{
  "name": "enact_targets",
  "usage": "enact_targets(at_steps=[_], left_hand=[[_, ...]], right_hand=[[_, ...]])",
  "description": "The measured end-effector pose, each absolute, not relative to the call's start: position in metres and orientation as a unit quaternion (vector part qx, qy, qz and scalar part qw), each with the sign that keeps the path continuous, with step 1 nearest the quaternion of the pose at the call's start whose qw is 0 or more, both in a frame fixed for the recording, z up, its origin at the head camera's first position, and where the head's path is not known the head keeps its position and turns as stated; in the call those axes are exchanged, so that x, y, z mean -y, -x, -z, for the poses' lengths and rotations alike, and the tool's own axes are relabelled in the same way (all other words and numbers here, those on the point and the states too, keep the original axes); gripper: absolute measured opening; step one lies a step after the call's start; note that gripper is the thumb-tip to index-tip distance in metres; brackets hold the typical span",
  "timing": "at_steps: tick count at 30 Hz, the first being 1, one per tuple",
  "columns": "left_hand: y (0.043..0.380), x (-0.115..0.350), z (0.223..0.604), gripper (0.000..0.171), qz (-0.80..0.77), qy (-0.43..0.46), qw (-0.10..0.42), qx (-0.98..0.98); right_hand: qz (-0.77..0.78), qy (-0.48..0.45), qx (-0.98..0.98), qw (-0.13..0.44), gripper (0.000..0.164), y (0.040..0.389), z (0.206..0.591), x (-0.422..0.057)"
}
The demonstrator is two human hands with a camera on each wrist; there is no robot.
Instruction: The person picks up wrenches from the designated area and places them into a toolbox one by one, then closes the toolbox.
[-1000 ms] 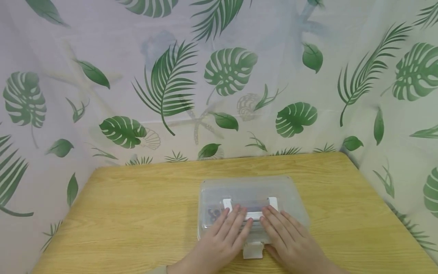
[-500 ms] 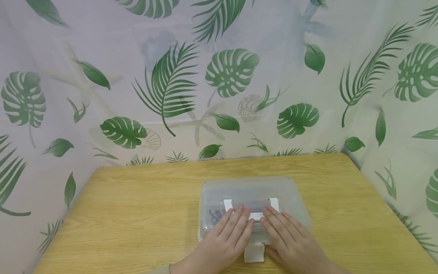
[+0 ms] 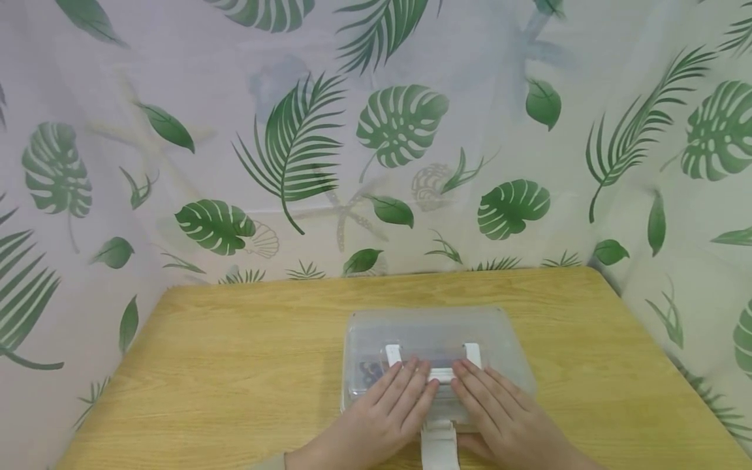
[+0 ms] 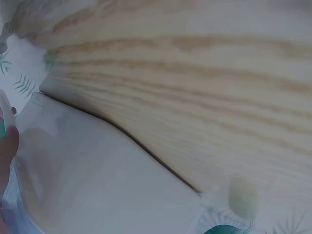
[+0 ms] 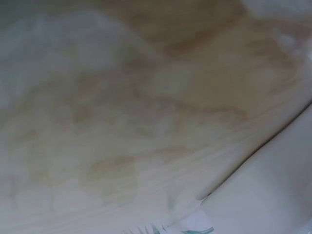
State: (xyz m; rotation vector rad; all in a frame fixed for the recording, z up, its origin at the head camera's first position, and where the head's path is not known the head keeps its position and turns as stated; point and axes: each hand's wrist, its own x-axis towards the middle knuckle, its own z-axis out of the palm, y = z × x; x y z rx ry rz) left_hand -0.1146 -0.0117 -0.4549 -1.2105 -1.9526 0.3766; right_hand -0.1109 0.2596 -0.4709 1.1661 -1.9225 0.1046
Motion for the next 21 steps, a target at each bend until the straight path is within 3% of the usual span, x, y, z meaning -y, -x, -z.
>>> enact_targets(at_steps=[7, 15, 21], left_hand=[[0.1102, 0.0128, 0.4509, 0.059, -0.177, 0.477, 0.36, 0.782], [0.1084, 0.0131, 0.4476, 0.057, -0.171, 0.488, 0.344, 0.783], [0.1057, 0.012, 0.4465, 0.077, -0.149, 0.492, 0.327, 0.793]], right_hand=[[-0.051, -0.475, 0.779, 0.406, 0.072, 0.1087, 0.4698, -0.2648], [-0.056, -0.481, 0.773, 0.409, 0.065, 0.1088, 0.4694, -0.2666], [-0.062, -0.482, 0.762, 0.429, 0.062, 0.1101, 0.4705, -0.2653]])
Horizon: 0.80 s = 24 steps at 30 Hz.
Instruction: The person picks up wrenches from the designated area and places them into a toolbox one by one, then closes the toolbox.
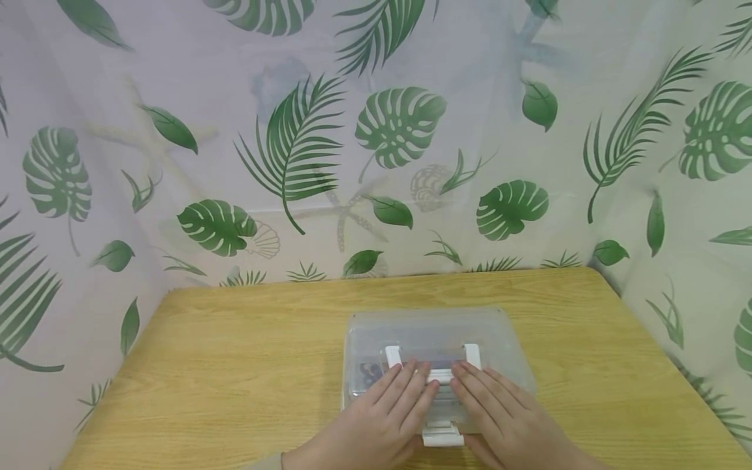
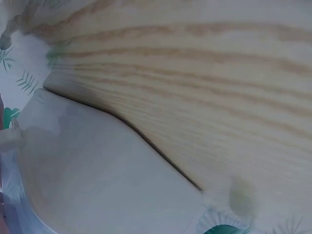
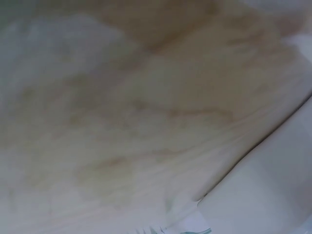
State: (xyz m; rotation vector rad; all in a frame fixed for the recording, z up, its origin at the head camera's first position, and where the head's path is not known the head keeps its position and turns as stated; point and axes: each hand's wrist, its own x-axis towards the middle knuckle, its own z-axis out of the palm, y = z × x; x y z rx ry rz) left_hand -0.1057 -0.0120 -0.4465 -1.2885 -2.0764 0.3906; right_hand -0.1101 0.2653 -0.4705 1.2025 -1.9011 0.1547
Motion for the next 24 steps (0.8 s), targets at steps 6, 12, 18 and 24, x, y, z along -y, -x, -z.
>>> enact_targets(at_steps=[6, 12, 18, 24], left_hand=[[0.107, 0.011, 0.445, 0.074, -0.12, 0.488, 0.336, 0.796], [0.11, 0.009, 0.444, 0.057, -0.103, 0.485, 0.371, 0.785], [0.112, 0.009, 0.442, 0.052, -0.095, 0.49, 0.379, 0.779], [0.114, 0.011, 0.437, 0.049, -0.084, 0.502, 0.377, 0.773]], right_hand=[[-0.074, -0.476, 0.761, 0.435, 0.057, 0.111, 0.468, -0.261], [-0.081, -0.474, 0.761, 0.435, 0.056, 0.112, 0.464, -0.26], [-0.089, -0.484, 0.752, 0.438, 0.054, 0.115, 0.46, -0.259], [-0.104, -0.489, 0.746, 0.44, 0.05, 0.116, 0.453, -0.259]])
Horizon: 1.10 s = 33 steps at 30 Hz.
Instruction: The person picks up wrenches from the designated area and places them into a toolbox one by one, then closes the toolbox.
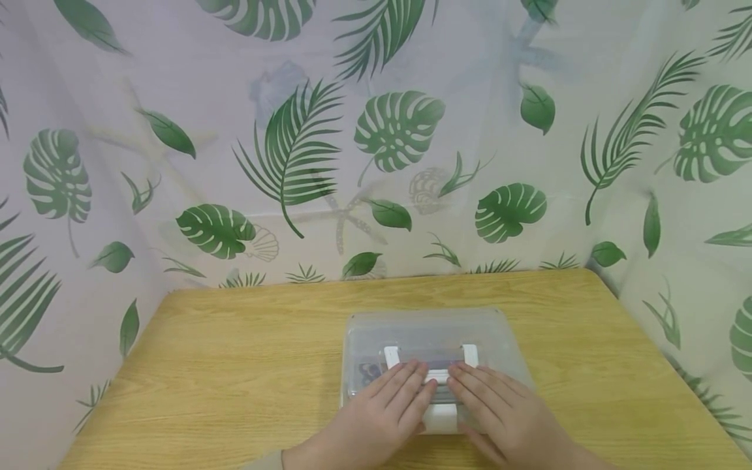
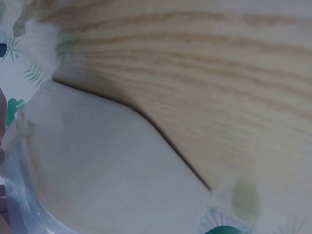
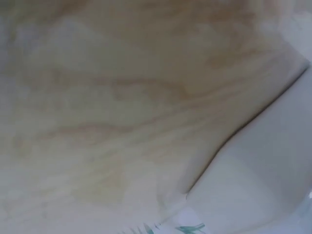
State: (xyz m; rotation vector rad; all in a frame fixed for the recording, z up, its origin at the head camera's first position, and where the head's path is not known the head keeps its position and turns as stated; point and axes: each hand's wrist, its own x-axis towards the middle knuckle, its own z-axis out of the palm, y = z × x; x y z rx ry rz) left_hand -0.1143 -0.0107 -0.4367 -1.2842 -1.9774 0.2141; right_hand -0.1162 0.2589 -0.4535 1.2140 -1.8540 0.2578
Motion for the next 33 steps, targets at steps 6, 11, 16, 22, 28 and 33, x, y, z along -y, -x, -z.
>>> enact_targets(at_steps=[6, 11, 16, 22, 28, 33], left_hand=[[0.121, 0.015, 0.43, 0.047, -0.083, 0.532, 0.375, 0.755], [0.128, 0.016, 0.423, 0.039, -0.097, 0.552, 0.388, 0.732], [0.133, 0.017, 0.417, 0.038, -0.108, 0.563, 0.396, 0.718], [0.136, 0.015, 0.417, 0.035, -0.097, 0.565, 0.406, 0.712], [0.136, 0.014, 0.417, 0.032, -0.096, 0.569, 0.403, 0.71], [0.136, 0.015, 0.413, 0.033, -0.119, 0.58, 0.396, 0.702]], right_hand=[[-0.107, -0.504, 0.73, 0.45, 0.046, 0.12, 0.444, -0.258], [-0.102, -0.521, 0.715, 0.455, 0.045, 0.124, 0.436, -0.257], [-0.098, -0.527, 0.711, 0.455, 0.044, 0.127, 0.431, -0.257], [-0.095, -0.521, 0.722, 0.444, 0.044, 0.126, 0.434, -0.259], [-0.102, -0.523, 0.724, 0.438, 0.045, 0.126, 0.437, -0.261], [-0.095, -0.529, 0.719, 0.44, 0.045, 0.127, 0.433, -0.261]])
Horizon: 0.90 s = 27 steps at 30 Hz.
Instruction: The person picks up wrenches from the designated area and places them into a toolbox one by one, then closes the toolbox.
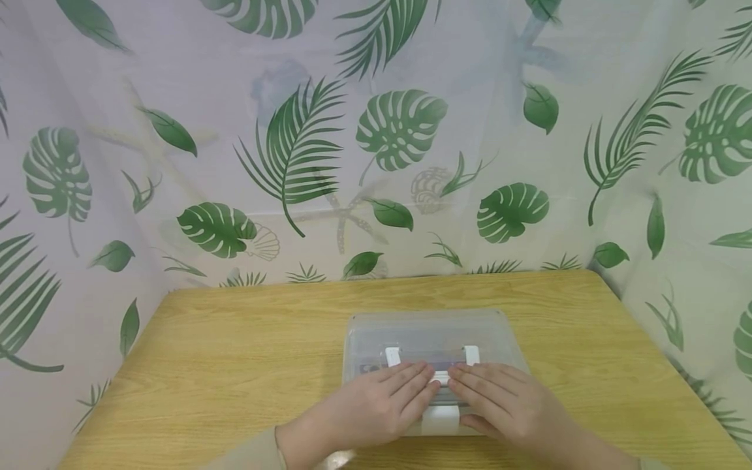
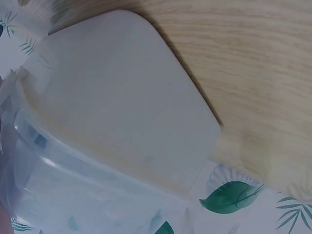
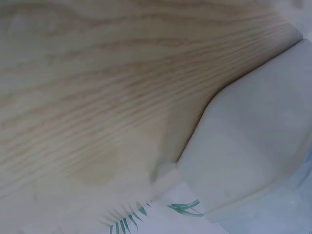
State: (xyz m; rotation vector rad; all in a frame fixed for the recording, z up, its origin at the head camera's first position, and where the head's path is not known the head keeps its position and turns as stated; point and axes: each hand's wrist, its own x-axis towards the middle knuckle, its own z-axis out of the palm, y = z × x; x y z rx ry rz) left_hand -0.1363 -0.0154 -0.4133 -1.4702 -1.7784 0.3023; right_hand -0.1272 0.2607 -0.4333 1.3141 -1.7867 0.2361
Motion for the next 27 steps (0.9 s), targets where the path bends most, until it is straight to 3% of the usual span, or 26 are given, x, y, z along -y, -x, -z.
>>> enact_targets(at_steps=[27], left_hand=[[0.141, 0.017, 0.407, 0.037, -0.134, 0.588, 0.356, 0.714]], right_hand=[[-0.084, -0.555, 0.698, 0.444, 0.04, 0.134, 0.42, -0.258]])
